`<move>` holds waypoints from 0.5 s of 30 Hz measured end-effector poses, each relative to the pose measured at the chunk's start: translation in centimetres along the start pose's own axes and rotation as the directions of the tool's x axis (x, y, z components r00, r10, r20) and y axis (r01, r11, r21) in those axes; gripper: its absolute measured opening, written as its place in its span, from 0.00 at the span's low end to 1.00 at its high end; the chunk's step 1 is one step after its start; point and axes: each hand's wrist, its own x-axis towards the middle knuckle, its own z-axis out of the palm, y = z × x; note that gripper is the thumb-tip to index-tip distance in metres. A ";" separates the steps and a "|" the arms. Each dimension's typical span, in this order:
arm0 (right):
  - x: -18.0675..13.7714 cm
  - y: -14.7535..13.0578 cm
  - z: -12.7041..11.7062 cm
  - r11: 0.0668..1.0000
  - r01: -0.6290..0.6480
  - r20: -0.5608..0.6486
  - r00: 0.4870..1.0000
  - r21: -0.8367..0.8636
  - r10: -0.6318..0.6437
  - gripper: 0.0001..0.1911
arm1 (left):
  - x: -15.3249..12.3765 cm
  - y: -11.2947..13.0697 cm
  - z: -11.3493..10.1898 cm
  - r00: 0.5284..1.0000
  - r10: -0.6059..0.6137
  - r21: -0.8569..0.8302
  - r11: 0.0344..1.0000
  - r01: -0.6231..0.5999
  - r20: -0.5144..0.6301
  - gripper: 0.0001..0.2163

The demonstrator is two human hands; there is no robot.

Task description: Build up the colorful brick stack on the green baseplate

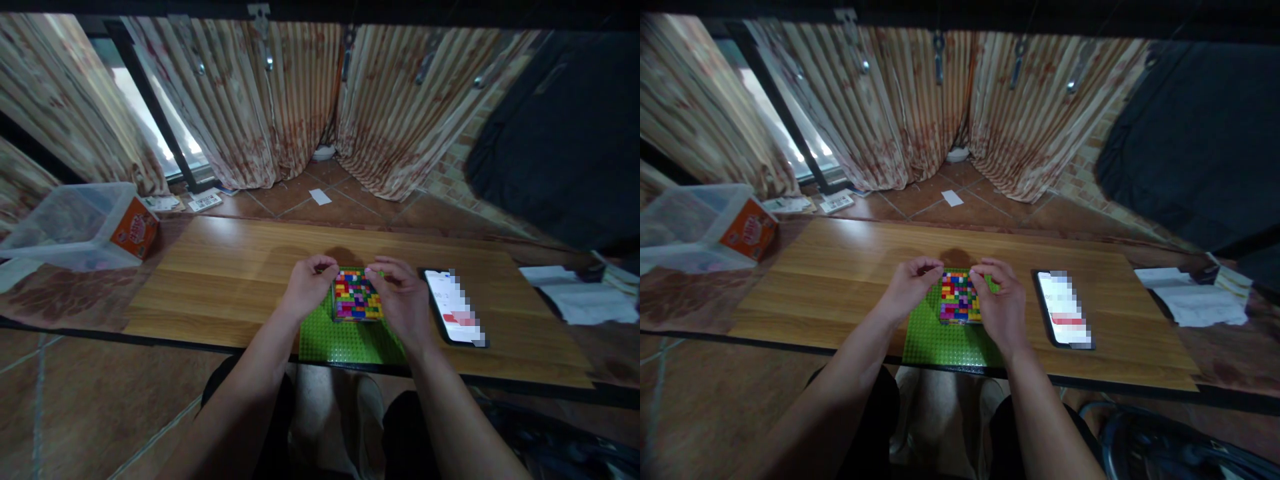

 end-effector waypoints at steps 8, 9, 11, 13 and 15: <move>0.3 0.9 -0.4 0.984 -0.113 0.068 0.992 0.139 0.105 0.07 | -0.2 0.0 0.3 0.997 0.008 0.092 0.996 -0.015 0.076 0.08; 0.2 0.9 -0.3 0.989 -0.091 0.092 0.992 0.112 0.081 0.06 | -0.2 -0.1 0.3 0.996 0.010 0.099 0.995 -0.018 0.084 0.08; 0.1 0.9 -0.4 0.998 -0.038 0.135 0.990 0.054 0.030 0.06 | -0.1 -0.3 0.4 0.995 0.018 0.114 0.993 -0.029 0.096 0.09; 0.0 1.0 -0.4 1.000 0.005 0.168 0.986 0.000 -0.005 0.06 | 0.0 -0.5 0.5 0.993 0.023 0.133 0.990 -0.039 0.117 0.10; 0.0 1.0 -0.5 0.998 0.026 0.194 0.981 -0.051 -0.016 0.06 | 0.0 -0.8 0.6 0.989 0.028 0.151 0.987 -0.050 0.144 0.10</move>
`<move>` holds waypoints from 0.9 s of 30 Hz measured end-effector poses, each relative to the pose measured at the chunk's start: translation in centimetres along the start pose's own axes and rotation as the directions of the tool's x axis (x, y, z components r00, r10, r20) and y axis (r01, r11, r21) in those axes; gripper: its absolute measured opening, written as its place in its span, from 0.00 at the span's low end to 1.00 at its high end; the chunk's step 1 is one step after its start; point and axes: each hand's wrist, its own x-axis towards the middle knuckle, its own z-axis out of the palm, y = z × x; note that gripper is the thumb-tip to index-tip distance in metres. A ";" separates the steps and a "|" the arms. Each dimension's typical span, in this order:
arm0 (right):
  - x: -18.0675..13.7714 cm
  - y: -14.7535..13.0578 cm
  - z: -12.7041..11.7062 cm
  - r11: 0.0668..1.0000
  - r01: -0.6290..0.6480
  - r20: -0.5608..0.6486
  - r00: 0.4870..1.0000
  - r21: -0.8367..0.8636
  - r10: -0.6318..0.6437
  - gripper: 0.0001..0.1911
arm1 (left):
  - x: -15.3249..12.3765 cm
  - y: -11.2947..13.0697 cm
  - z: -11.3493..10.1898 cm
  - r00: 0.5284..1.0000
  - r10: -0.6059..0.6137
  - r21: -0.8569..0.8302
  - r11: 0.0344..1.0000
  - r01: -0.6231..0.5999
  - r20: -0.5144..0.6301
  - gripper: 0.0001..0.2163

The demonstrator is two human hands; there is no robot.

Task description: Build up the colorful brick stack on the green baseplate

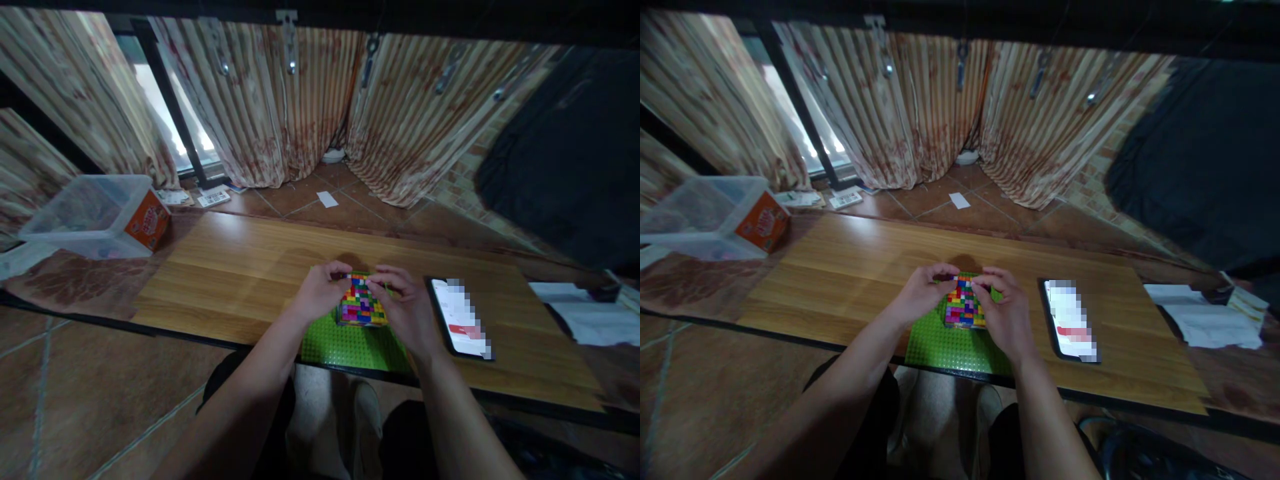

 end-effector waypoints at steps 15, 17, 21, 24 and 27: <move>-0.1 -0.4 0.0 0.994 0.008 0.053 0.999 -0.106 -0.002 0.06 | -0.3 0.8 1.1 0.999 0.033 0.236 0.971 -0.035 0.013 0.10; -0.1 -0.4 0.0 0.994 0.008 0.052 0.999 -0.107 -0.003 0.06 | -0.3 0.7 1.4 0.999 0.042 0.266 0.963 -0.041 0.002 0.09; 0.0 -0.4 0.0 0.994 0.011 0.054 0.999 -0.109 -0.005 0.06 | -0.3 0.7 1.6 0.999 0.052 0.295 0.954 -0.050 0.000 0.08; 0.0 -0.4 0.1 0.994 0.009 0.042 0.999 -0.109 -0.004 0.06 | -0.2 0.7 1.8 0.998 0.064 0.312 0.948 -0.059 -0.006 0.08; 0.1 -0.4 0.1 0.994 0.001 0.032 0.999 -0.107 0.002 0.07 | -0.2 0.7 1.9 0.998 0.070 0.309 0.949 -0.065 -0.005 0.08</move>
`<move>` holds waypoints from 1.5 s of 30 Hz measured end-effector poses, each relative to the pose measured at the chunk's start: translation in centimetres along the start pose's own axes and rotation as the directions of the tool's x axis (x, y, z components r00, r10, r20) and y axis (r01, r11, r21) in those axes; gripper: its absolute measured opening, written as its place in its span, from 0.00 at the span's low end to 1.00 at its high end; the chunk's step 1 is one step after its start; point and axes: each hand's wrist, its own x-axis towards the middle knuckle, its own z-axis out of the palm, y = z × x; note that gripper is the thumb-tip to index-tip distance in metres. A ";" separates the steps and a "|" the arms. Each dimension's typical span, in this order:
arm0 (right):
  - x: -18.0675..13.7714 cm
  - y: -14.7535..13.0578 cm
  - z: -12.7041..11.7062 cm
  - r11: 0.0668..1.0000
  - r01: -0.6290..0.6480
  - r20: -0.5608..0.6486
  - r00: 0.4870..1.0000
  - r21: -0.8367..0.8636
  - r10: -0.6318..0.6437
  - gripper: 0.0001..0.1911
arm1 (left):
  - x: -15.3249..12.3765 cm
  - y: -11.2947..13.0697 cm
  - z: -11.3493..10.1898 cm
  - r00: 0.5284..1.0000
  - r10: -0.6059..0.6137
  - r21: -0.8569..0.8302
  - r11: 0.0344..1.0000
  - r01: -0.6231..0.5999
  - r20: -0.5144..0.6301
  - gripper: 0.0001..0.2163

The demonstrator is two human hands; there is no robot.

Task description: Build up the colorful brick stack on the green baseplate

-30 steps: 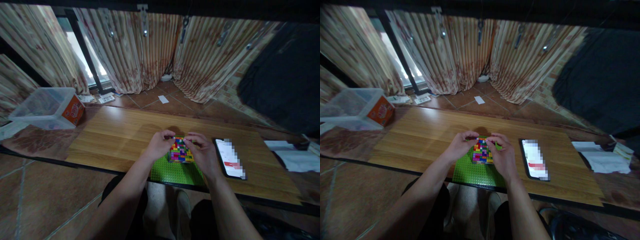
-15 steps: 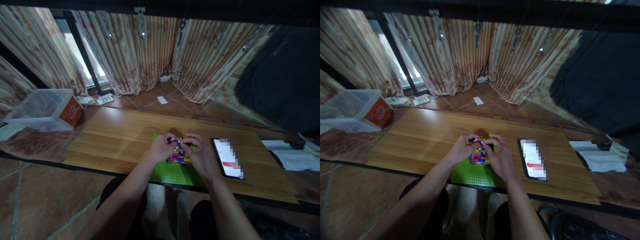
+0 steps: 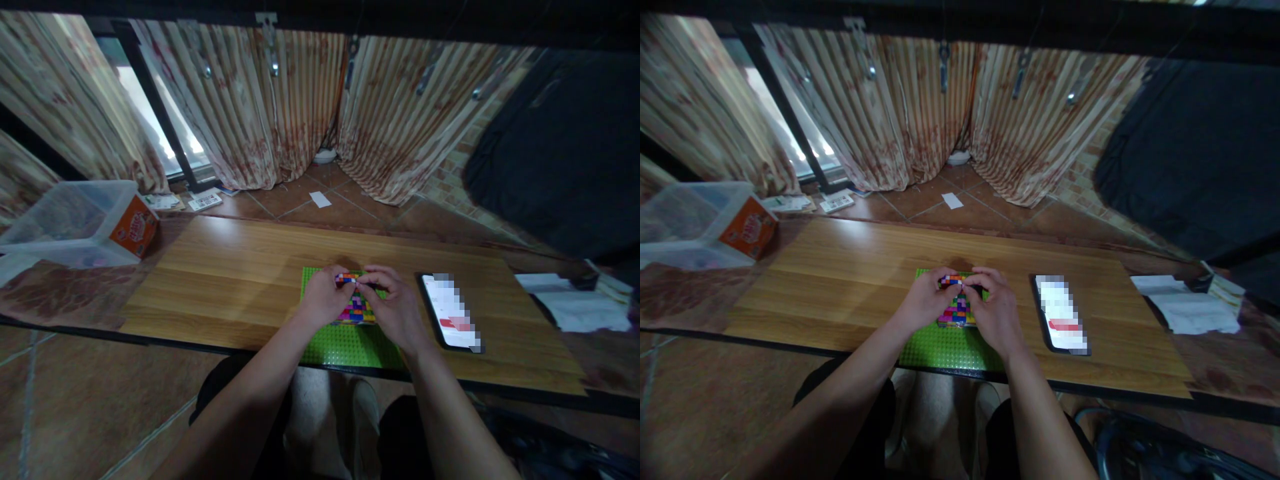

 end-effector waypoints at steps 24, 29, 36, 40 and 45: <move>-0.2 -0.6 0.0 0.996 0.060 0.017 0.998 -0.070 -0.059 0.08 | -0.1 0.2 -0.2 1.000 0.017 0.027 0.999 -0.017 0.017 0.08; -0.1 -0.5 0.1 0.995 0.070 0.020 0.997 -0.077 -0.069 0.07 | -0.1 0.1 -0.1 0.999 0.026 0.025 0.999 -0.026 0.022 0.08; -0.1 -0.4 0.1 0.992 0.087 0.021 0.996 -0.091 -0.085 0.08 | -0.2 0.3 -0.2 1.000 0.024 0.040 0.999 -0.024 0.013 0.08; -0.2 -0.5 0.1 0.992 0.092 0.018 0.996 -0.090 -0.091 0.08 | -0.2 0.4 -0.2 1.000 0.025 0.047 0.999 -0.026 0.019 0.07; -0.2 -0.6 0.1 0.991 0.096 0.013 0.995 -0.094 -0.095 0.08 | -0.2 0.5 -0.2 1.000 0.020 0.067 0.998 -0.021 0.012 0.07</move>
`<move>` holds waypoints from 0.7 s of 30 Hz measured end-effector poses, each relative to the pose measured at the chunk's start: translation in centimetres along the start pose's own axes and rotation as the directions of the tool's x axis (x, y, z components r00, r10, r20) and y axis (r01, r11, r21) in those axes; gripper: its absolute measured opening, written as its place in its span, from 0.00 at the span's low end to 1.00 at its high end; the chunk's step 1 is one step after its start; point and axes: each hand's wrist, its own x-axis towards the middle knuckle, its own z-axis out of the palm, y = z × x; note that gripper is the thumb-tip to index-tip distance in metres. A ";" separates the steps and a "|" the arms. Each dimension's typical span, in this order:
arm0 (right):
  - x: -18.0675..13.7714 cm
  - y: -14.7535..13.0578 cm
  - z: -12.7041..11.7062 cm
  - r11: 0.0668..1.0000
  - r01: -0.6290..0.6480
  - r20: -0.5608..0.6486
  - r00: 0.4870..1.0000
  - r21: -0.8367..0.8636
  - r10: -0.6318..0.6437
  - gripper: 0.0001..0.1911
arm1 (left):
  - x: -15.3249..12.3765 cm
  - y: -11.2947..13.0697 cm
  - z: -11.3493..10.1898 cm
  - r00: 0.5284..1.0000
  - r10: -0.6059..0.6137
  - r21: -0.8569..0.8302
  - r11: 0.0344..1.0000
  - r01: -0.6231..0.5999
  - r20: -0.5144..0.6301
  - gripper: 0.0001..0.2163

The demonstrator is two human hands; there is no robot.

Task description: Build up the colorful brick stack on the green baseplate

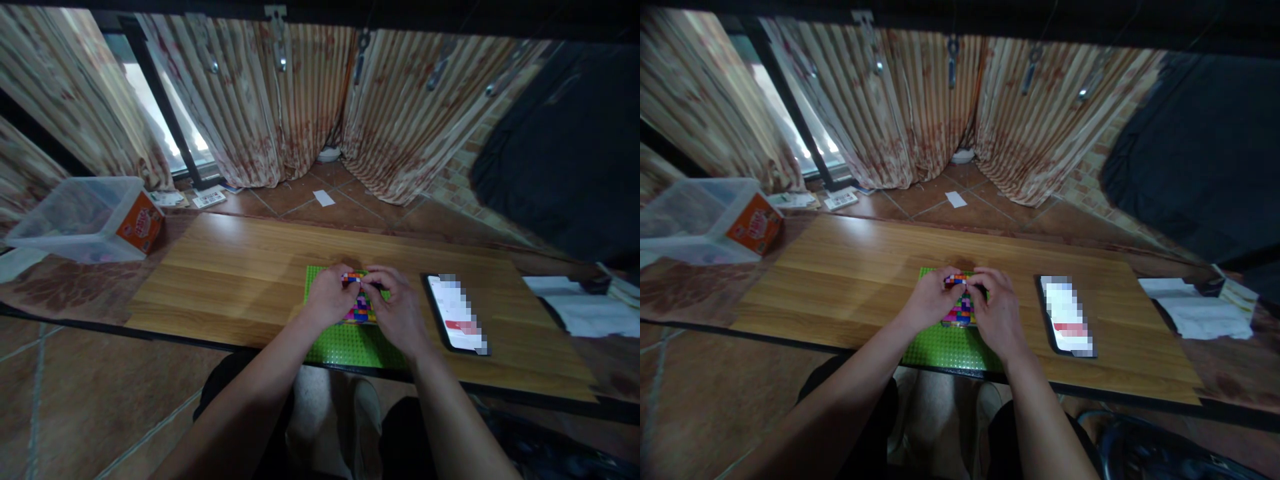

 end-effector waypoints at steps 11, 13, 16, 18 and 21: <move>-0.1 0.1 0.1 0.999 0.012 0.012 1.000 -0.034 -0.012 0.07 | 0.0 0.0 0.0 1.000 0.006 0.003 1.000 -0.006 0.011 0.08; 0.0 0.1 0.1 0.999 0.013 0.015 1.000 -0.036 -0.013 0.07 | 0.0 0.1 -0.1 1.000 0.010 0.006 1.000 -0.010 0.014 0.08; 0.0 0.1 0.1 1.000 0.014 0.013 1.000 -0.022 -0.013 0.07 | 0.0 0.1 -0.1 1.000 0.014 0.020 1.000 -0.015 0.014 0.08; 0.0 0.1 0.0 1.000 0.005 0.010 1.000 -0.009 -0.005 0.07 | 0.0 0.0 -0.1 1.000 0.018 0.031 0.999 -0.018 0.012 0.08; 0.0 0.0 0.1 0.999 -0.026 0.013 1.000 0.020 0.026 0.07 | 0.1 -0.1 0.0 1.000 0.020 0.022 1.000 -0.020 0.015 0.08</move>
